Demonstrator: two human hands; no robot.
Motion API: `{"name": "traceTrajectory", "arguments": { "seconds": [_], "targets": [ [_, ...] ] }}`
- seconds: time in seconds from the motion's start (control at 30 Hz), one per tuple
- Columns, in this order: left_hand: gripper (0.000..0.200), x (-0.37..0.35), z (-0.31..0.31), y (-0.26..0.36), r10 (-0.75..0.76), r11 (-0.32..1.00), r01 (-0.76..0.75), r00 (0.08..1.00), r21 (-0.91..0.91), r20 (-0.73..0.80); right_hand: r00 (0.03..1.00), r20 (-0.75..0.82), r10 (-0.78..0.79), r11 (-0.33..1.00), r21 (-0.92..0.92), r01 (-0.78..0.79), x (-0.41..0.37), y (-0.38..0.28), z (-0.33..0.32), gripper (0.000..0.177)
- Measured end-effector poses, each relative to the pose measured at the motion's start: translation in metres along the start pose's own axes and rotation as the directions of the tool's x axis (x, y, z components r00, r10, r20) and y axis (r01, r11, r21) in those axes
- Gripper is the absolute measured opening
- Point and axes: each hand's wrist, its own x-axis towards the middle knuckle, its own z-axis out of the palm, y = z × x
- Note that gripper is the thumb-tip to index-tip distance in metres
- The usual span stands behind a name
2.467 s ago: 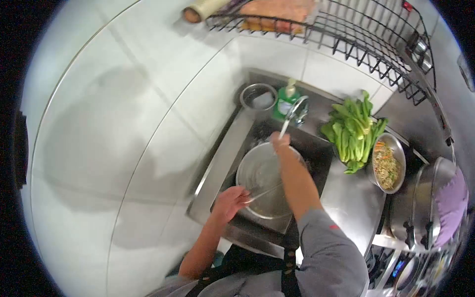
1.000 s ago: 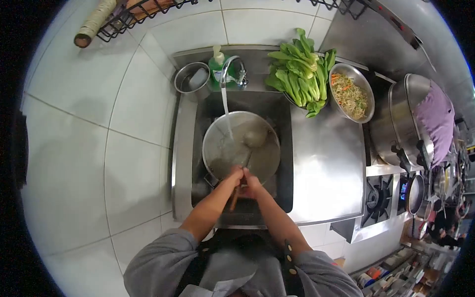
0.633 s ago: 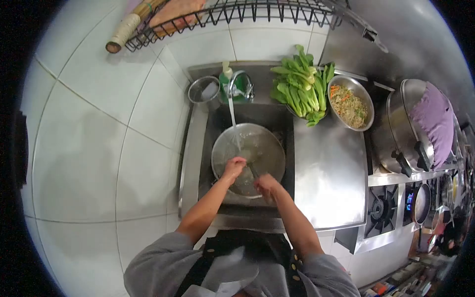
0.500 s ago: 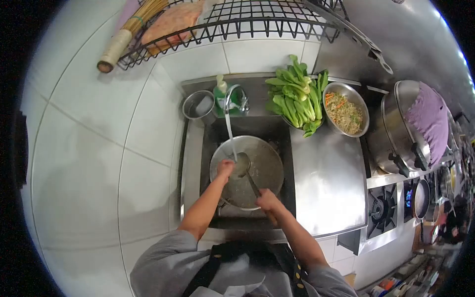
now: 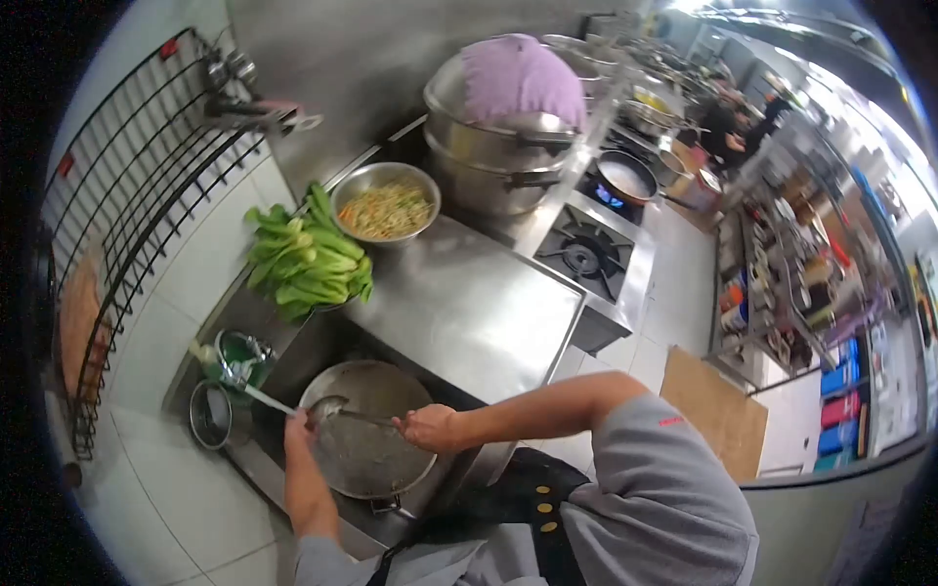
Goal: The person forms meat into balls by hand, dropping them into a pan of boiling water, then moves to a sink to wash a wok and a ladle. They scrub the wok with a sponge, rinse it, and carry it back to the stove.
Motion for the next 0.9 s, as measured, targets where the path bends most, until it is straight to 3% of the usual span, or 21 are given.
{"name": "traceTrajectory", "arguments": {
  "seconds": [0.07,0.1,0.13,0.17,0.23,0.3,0.37,0.43,0.47,0.5,0.53,0.57,0.6,0.63,0.67,0.7,0.77,0.8,0.83,0.87,0.9],
  "targets": [
    [0.037,-0.007,-0.008,0.021,-0.225,0.902,0.162,0.967,0.401,0.116,0.992,0.014,-0.126,0.989,-0.078,0.126,-0.002,0.007,-0.015,0.058],
    [0.041,0.002,0.000,0.023,0.028,0.860,-0.089,0.991,0.503,0.127,0.992,-0.089,-0.085,0.996,-0.049,0.081,0.002,0.006,-0.018,0.048],
    [0.044,0.025,0.001,0.020,0.276,0.742,-0.319,0.947,0.590,0.165,0.992,-0.096,-0.079,0.996,-0.048,0.075,0.010,0.007,-0.023,0.048],
    [0.044,0.005,0.006,0.030,0.280,0.738,-0.323,0.946,0.592,0.167,0.992,-0.036,-0.125,0.989,-0.082,0.121,0.020,0.009,-0.030,0.046],
    [0.046,-0.076,0.035,0.057,0.500,0.153,-0.740,0.630,0.655,0.594,0.985,0.026,-0.173,0.978,-0.117,0.175,0.045,0.010,-0.037,0.045],
    [0.043,-0.097,0.061,0.052,0.540,0.065,-0.824,0.504,0.563,0.674,0.990,-0.071,-0.124,0.990,0.058,0.128,0.076,0.013,-0.038,0.033],
    [0.037,-0.066,0.073,0.027,0.649,0.306,-0.923,0.380,0.231,0.659,0.992,-0.088,-0.092,0.982,0.157,0.104,0.103,0.006,-0.039,0.031],
    [0.037,-0.118,0.081,0.019,0.679,0.703,-0.640,0.473,-0.311,0.562,0.993,-0.105,-0.051,0.964,0.255,0.077,0.135,0.011,-0.038,0.031],
    [0.043,-0.188,0.084,0.028,0.491,0.849,-0.280,0.731,-0.448,0.473,0.999,-0.025,0.043,0.921,0.389,-0.030,0.155,0.015,-0.030,0.034],
    [0.049,-0.245,0.085,0.037,0.212,0.786,0.097,0.885,-0.611,0.414,0.991,0.076,0.110,0.859,0.495,-0.133,0.171,0.012,-0.029,0.037],
    [0.061,-0.223,0.082,0.012,0.411,0.720,-0.021,0.818,-0.693,0.402,0.997,0.061,0.039,0.789,0.611,-0.069,0.176,0.014,-0.022,0.031],
    [0.064,-0.191,0.092,-0.004,0.500,0.583,-0.143,0.839,-0.800,0.214,0.998,0.046,-0.032,0.695,0.719,-0.011,0.181,0.014,-0.015,0.025],
    [0.051,-0.179,0.083,-0.013,0.458,0.457,0.105,0.824,-0.883,0.335,0.994,0.031,-0.103,0.586,0.810,0.035,0.184,0.015,-0.007,0.019],
    [0.039,-0.145,0.077,-0.018,0.433,0.485,-0.006,0.870,-0.874,0.235,0.983,0.172,-0.060,0.456,0.881,-0.126,0.170,0.008,-0.023,0.012],
    [0.029,-0.110,0.072,-0.022,0.402,0.525,-0.112,0.906,-0.844,0.130,0.951,0.310,-0.016,0.312,0.905,-0.290,0.153,0.002,-0.041,0.008],
    [0.024,-0.076,0.067,-0.025,0.366,0.572,-0.203,0.930,-0.795,0.025,0.987,0.139,-0.081,0.438,0.895,-0.090,0.151,0.007,-0.024,0.011],
    [0.021,-0.091,0.056,0.002,0.176,0.712,-0.274,0.961,-0.647,-0.214,0.992,0.105,-0.068,0.434,0.899,-0.065,0.133,-0.009,-0.023,0.013],
    [0.022,-0.074,0.054,0.001,0.065,0.809,-0.270,0.924,-0.523,-0.376,0.966,0.255,0.034,0.323,0.912,-0.253,0.109,-0.024,-0.046,0.011],
    [0.029,-0.073,0.046,-0.005,0.346,0.904,-0.427,0.733,0.000,-0.586,0.954,0.298,0.041,0.076,0.951,-0.300,0.098,-0.024,-0.044,0.009],
    [0.037,-0.077,0.041,-0.011,0.656,0.753,-0.381,0.497,0.536,-0.568,0.938,0.345,0.048,-0.182,0.926,-0.331,0.085,-0.023,-0.040,0.007],
    [0.051,-0.121,0.030,0.007,0.507,0.798,-0.220,0.748,0.561,-0.429,0.936,0.351,0.040,-0.174,0.925,-0.339,0.075,-0.021,-0.043,0.007]
  ]
}}
